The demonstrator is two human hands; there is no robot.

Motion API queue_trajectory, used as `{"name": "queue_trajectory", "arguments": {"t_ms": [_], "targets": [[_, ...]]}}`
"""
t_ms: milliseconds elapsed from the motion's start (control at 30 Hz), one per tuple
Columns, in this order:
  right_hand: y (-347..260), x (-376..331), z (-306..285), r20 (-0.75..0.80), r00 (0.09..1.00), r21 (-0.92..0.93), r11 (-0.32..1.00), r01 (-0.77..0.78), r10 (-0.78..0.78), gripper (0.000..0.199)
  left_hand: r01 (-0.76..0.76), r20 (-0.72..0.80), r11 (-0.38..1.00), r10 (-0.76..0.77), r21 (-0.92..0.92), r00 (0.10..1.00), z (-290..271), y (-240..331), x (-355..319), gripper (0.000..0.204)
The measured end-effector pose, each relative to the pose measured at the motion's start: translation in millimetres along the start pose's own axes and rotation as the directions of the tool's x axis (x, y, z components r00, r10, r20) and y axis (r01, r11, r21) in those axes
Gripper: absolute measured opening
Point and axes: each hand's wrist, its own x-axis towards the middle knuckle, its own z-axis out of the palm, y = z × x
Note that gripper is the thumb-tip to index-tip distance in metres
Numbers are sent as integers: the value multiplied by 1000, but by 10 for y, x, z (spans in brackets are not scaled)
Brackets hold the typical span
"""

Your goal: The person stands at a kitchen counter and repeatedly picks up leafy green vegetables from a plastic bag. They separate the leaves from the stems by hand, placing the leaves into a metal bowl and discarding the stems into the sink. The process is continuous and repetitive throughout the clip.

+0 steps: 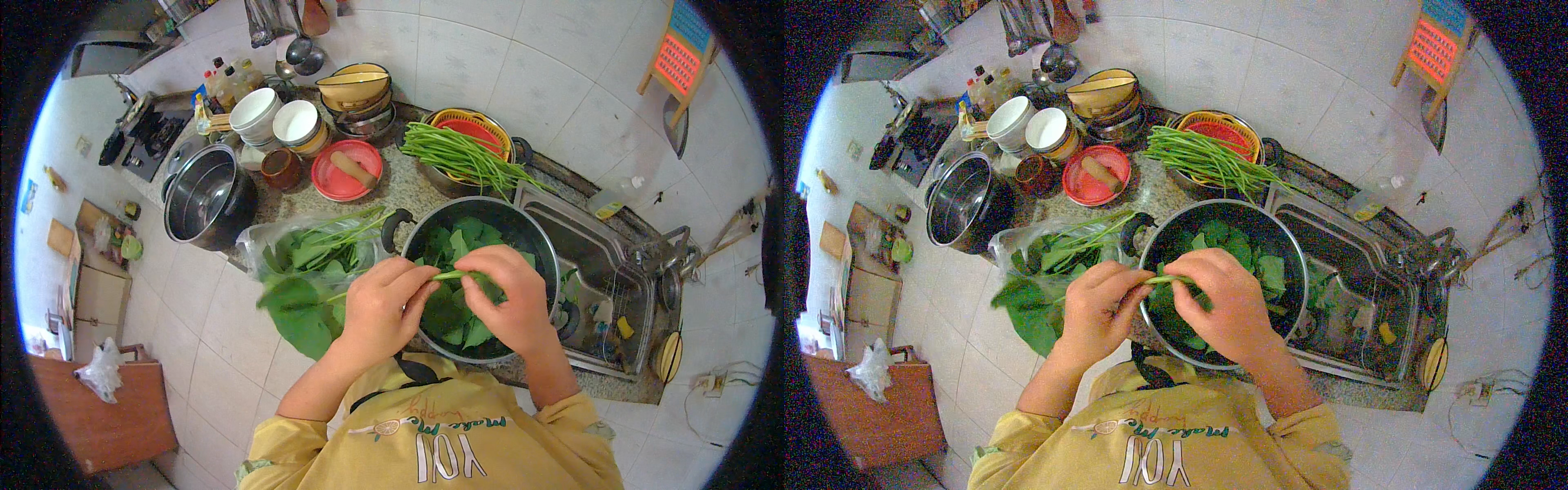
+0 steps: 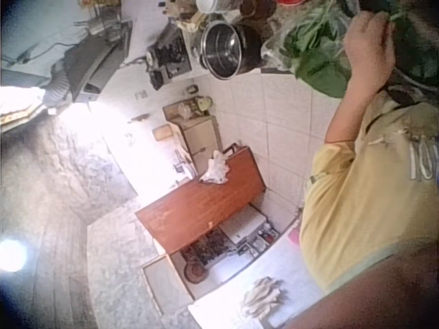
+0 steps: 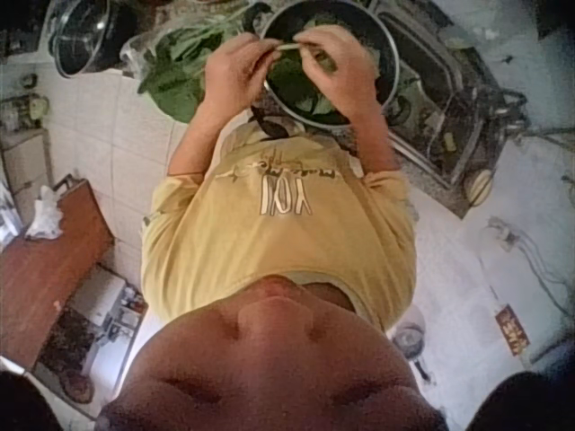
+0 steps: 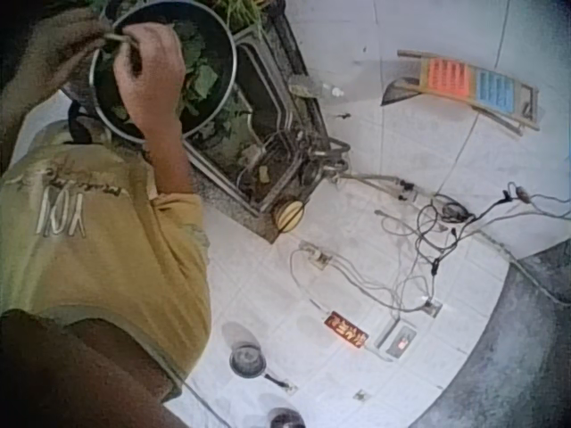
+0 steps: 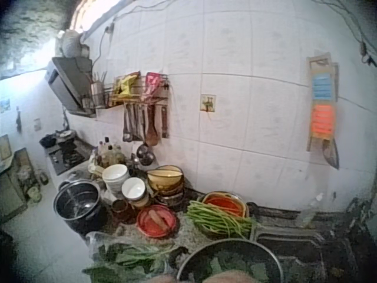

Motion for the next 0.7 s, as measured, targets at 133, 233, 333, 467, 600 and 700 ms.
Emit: {"name": "queue_trajectory", "arguments": {"t_ms": [133,233,333,467,600,700], "targets": [[21,35,-82,98,986,-160,976,147,-132,15,-83,-36,995,85,59,996,-7,-22,6,14],[85,14,-82,168,967,-178,958,224,-194,16,-37,19,999,36,30,999,-20,9,-21,14],[77,5,-79,174,961,-199,948,248,-215,14,-34,58,998,31,49,998,-45,39,-6,13],[114,10,-65,227,944,-143,950,276,-240,15,-87,140,996,82,28,987,-67,16,-6,13],[178,69,-130,377,909,159,980,123,-176,12,-59,249,976,111,-209,962,-73,-45,-16,13],[190,63,-138,471,875,408,907,-102,-113,8,61,339,901,98,-430,936,-103,-56,-11,11]]}}
